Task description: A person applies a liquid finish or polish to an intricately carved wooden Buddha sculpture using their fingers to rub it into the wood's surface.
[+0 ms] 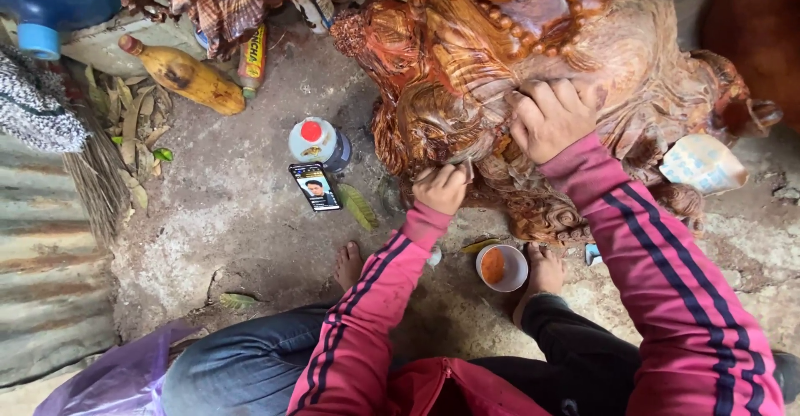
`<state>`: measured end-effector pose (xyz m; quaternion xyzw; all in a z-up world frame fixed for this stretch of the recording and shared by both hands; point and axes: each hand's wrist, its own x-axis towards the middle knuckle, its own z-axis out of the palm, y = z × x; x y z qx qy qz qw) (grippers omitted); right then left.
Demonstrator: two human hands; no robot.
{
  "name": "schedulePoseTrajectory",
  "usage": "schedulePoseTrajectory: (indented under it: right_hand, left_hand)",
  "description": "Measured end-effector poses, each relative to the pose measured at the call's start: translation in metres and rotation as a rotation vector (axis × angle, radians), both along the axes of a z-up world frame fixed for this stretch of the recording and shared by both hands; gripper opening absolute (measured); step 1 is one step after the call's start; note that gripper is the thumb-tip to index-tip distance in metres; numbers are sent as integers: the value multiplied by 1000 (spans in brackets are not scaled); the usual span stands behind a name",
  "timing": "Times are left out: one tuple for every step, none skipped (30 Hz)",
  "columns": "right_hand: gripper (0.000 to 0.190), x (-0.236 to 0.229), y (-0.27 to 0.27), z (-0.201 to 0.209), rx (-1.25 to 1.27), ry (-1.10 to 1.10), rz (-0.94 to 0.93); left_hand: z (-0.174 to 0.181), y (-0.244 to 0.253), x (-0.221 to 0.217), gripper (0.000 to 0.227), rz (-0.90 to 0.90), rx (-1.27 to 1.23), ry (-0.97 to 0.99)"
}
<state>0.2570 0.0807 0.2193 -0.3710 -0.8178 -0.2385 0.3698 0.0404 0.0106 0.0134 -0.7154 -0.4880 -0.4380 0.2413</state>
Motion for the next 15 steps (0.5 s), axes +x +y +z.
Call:
schedulePoseTrajectory:
  right_hand:
    - [11,0,0,1,2,1,3]
    - [11,-1,0,2,4,3,7]
    - [11,-1,0,1,-1,3,9]
    - [11,-2,0,0,4,3,3]
    - [11,-1,1,0,12,0,-2]
    - [11,-1,2,-3,11,-3,2]
    - [12,-1,3,-5,14,-2,1]
    - [12,1,4,-6,17,-2,1]
    - [12,1,5,-8,21,-5,-3]
    - [12,2,6,-9,16,-6,7]
    - [12,2,6,-11,11,-3,13]
    - [12,3,7,-8,15,-1,6]
    - [12,1,6,-7,19,4,6]
    - [12,-1,5,-6,24,10,6]
    - [12,-1,4,-5,23,12,10]
  left_hand:
    - [8,1,5,11,-15,16,-14]
    - [16,2,8,10,-30,33,-28]
    - [31,2,13,10,-27,28,-28]
    - [47,1,17,13,-28,33,-22]
    - [62,3,22,15,-29,41,-19]
    - [50,2,18,15,-25,39,-21]
    - [37,4,15,18,-41,51,-21]
    - [25,5,12,22,-56,64,-21]
    - [20,-1,0,22,-60,68,-24]
    - [15,-7,-11,20,-54,15,3]
    - [10,-13,-23,19,-51,-38,34]
    - [10,-12,-23,19,-57,-34,35]
    - [10,-15,-26,15,-36,-44,22]
    - [9,-19,-30,11,-15,-53,8]
    - [31,-22,-23,11,-11,-54,10]
